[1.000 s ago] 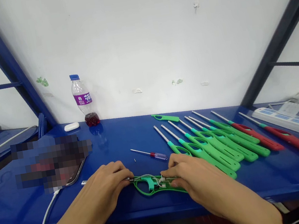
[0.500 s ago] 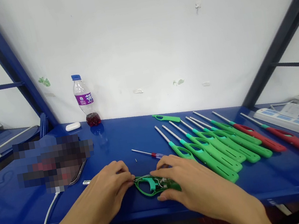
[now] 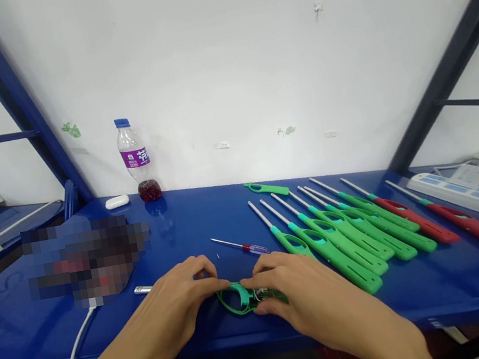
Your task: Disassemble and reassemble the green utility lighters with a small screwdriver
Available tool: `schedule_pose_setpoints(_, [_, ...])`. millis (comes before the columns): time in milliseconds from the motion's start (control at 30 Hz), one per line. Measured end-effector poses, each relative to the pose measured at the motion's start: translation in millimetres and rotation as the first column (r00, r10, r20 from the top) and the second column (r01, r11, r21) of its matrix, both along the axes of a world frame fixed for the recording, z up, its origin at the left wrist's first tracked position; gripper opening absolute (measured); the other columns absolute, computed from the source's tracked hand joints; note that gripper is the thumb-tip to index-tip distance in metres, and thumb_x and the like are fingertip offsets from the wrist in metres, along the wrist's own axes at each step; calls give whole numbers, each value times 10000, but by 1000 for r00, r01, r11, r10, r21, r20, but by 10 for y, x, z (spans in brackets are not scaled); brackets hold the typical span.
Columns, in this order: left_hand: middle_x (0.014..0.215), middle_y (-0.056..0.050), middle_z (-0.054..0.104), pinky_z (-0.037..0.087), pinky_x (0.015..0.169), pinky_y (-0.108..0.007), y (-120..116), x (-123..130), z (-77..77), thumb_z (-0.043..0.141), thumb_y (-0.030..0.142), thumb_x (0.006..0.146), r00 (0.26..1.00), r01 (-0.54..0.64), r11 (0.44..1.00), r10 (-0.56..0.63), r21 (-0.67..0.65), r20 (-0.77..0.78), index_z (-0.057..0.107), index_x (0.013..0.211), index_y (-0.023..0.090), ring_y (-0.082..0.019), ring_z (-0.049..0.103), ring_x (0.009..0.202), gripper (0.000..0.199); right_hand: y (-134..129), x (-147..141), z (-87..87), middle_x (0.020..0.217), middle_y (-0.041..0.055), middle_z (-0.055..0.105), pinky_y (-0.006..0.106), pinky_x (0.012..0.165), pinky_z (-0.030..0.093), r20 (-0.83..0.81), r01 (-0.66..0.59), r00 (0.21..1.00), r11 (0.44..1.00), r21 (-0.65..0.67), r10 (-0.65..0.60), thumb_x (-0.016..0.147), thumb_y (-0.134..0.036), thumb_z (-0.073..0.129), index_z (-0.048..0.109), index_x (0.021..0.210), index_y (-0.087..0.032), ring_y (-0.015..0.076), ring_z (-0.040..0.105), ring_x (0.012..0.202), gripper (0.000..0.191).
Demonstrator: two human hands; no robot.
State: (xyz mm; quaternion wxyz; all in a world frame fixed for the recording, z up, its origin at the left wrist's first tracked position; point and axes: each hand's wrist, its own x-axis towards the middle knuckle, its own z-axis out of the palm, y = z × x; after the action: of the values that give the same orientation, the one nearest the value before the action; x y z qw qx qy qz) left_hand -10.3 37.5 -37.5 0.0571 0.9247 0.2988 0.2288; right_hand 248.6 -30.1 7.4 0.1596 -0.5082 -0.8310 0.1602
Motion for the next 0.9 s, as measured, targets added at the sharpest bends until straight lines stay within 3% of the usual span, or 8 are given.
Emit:
schedule_pose_setpoints(367, [1034, -14, 675, 425, 703, -257, -13, -24, 9, 397, 18, 975, 1000, -13, 999, 14, -35, 10, 793, 955, 301, -148, 629, 860, 486, 11, 13, 22, 1129, -40, 688, 280, 904, 440, -58, -15, 998, 999, -40, 12, 992, -213, 799, 792, 1077, -290, 187, 646, 1143, 114])
schedule_pose_setpoints(533, [1050, -14, 678, 428, 714, -264, -10, -3, 27, 397, 34, 990, 999, -37, 997, 37, -67, 0, 797, 970, 302, -153, 629, 874, 482, 21, 5, 53, 1128, -26, 716, 296, 907, 470, 11, -26, 1000, 1000, -1, 26, 983, -221, 807, 804, 1118, -297, 206, 669, 1097, 155])
schedule_pose_setpoints(700, [1048, -16, 677, 421, 704, -264, -21, 5, 47, 398, 53, 1004, 999, -36, 996, 36, -85, 6, 800, 968, 300, -151, 621, 861, 473, 9, 125, 75, 1219, -4, 742, 309, 937, 510, 31, 31, 999, 998, 46, -33, 919, -274, 877, 768, 1276, -307, 248, 688, 1127, 374])
schedule_pose_setpoints(900, [1080, -24, 670, 431, 736, -275, -38, 14, 66, 392, 46, 1006, 998, -69, 992, 68, -102, -12, 798, 1004, 300, -159, 625, 896, 479, -2, 284, 105, 1018, 2, 775, 288, 828, 530, 34, 28, 999, 998, 54, -30, 1006, -140, 709, 822, 1120, -323, 221, 732, 910, 244])
